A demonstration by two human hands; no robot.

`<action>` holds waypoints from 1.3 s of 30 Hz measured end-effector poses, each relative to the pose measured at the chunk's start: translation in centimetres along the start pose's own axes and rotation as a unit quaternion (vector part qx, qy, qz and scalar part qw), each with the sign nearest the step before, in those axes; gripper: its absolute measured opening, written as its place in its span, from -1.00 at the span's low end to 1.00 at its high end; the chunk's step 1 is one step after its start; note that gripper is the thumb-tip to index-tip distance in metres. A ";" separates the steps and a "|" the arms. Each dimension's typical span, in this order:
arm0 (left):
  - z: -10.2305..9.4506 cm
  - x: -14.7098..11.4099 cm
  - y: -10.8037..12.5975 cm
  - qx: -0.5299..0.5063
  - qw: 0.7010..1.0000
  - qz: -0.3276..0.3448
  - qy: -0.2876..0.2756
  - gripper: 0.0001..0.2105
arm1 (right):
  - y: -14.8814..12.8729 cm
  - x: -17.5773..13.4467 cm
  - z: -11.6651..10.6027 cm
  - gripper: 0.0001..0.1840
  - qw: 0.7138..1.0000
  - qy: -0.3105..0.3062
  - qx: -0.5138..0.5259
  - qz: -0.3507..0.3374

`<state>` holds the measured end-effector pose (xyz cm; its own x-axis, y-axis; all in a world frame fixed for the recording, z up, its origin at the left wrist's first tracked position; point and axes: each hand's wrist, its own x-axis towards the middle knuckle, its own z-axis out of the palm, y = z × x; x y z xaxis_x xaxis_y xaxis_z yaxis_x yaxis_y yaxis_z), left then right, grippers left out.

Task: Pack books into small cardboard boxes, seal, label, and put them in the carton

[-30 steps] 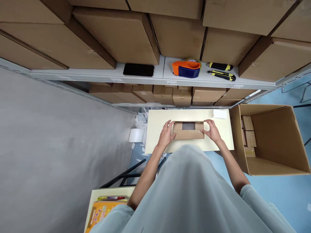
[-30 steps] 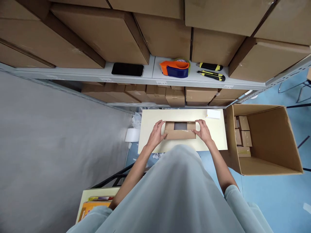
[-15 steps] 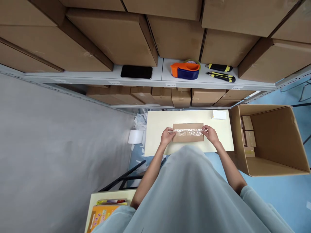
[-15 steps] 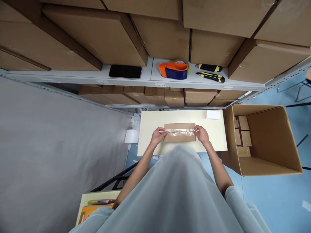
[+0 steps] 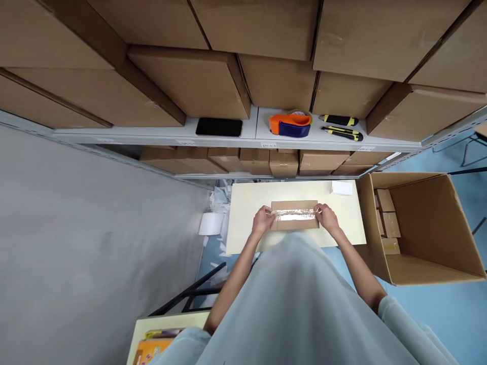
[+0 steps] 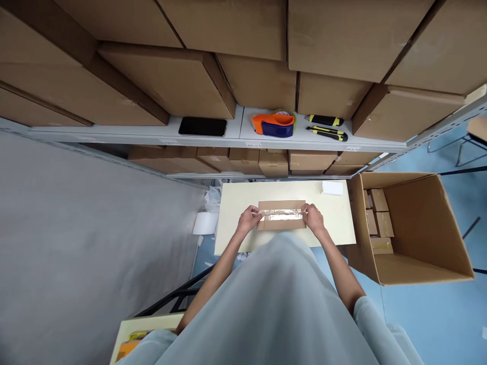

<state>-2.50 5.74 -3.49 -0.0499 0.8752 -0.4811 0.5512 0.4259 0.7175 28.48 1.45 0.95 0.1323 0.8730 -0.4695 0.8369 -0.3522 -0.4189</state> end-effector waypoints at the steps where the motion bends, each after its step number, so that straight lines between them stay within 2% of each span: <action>1: -0.1 -0.3 0.1 0.015 1.000 0.009 0.001 -0.82 | -0.1 -0.2 -0.1 -0.80 1.000 0.000 -0.007 -0.003; 5: -0.3 -1.7 0.5 0.056 0.997 0.060 0.008 -0.86 | -0.7 -1.1 -0.6 -0.80 1.000 -0.005 -0.013 -0.008; 8: -0.9 -2.1 0.9 0.048 0.993 0.108 0.028 -0.83 | -1.3 -1.2 -1.6 -0.82 1.000 0.017 -0.009 -0.023; 12: -2.4 -1.2 3.2 0.024 0.984 0.173 0.034 -0.82 | -3.1 -0.2 -4.0 -0.80 0.996 0.060 -0.001 -0.070; 18: -5.6 0.9 10.9 -0.005 0.951 0.301 0.074 -0.81 | -8.6 2.5 -9.5 -0.76 0.972 0.145 0.023 -0.181; 22: -7.3 2.3 16.3 0.014 0.920 0.375 0.111 -0.78 | -13.5 4.6 -13.4 -0.72 0.944 0.202 0.000 -0.262; 25: -7.9 4.1 19.9 0.044 0.901 0.410 0.135 -0.68 | -17.4 6.8 -16.3 -0.62 0.918 0.248 -0.034 -0.307; 27: -8.0 5.5 22.2 0.064 0.894 0.419 0.146 -0.60 | -20.0 8.3 -17.9 -0.54 0.913 0.260 -0.067 -0.307; 30: -7.6 7.3 25.0 0.089 0.890 0.423 0.145 -0.53 | -23.3 10.2 -19.4 -0.48 0.932 0.230 -0.123 -0.253; 32: -6.8 8.1 25.9 0.094 0.889 0.425 0.142 -0.51 | -24.9 11.2 -19.7 -0.52 0.944 0.205 -0.144 -0.213; 35: -5.3 8.4 25.6 0.081 0.888 0.426 0.152 -0.49 | -26.1 12.5 -19.7 -0.65 0.953 0.185 -0.153 -0.182; 39: -3.8 7.8 23.5 0.068 0.895 0.414 0.151 -0.48 | -26.3 13.9 -19.8 -0.74 0.961 0.160 -0.161 -0.157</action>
<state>6.94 23.45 11.50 0.2114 0.9090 0.3593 0.5982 -0.4110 0.6879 18.85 29.48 20.80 -0.0405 0.9964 -0.0750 0.9763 0.0235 -0.2152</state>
